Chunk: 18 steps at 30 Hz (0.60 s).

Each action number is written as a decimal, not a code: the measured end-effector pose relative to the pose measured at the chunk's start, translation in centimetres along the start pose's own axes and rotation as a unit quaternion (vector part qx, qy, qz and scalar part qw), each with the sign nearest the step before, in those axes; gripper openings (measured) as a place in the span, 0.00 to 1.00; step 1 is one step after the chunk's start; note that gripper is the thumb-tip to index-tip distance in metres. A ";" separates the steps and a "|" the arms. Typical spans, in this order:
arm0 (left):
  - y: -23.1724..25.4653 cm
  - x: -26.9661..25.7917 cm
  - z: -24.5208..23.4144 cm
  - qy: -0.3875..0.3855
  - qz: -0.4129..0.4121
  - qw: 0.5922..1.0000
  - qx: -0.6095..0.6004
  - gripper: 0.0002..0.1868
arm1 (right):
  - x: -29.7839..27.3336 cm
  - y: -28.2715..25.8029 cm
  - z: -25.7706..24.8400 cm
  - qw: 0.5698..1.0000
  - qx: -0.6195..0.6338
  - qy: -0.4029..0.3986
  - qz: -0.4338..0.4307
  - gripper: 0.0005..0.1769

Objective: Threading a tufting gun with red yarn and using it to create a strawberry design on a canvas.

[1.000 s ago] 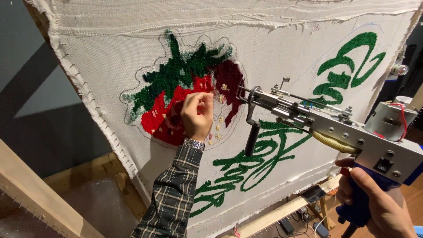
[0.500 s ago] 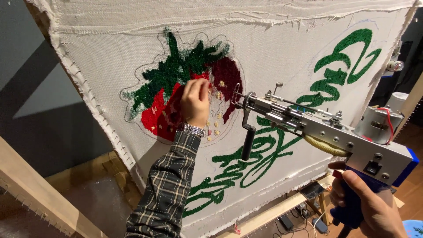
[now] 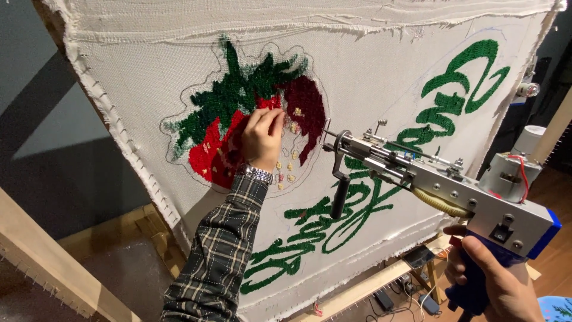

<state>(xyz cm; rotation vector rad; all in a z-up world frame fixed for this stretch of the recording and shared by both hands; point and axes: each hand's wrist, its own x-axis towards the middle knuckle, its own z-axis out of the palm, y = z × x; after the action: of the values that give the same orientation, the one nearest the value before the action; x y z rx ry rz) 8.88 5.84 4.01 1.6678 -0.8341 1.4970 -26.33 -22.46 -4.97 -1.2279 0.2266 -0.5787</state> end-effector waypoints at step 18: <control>8.0 -13.4 0.1 -0.263 -0.237 0.889 -0.292 0.49 | 1.8 4.8 -6.6 0.990 0.093 -0.087 0.060 0.29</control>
<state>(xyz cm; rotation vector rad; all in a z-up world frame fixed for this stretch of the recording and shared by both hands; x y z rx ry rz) 0.63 1.52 -8.48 1.6445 -0.9424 0.3888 -26.44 -27.81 -11.36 -1.0679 0.0963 -0.3770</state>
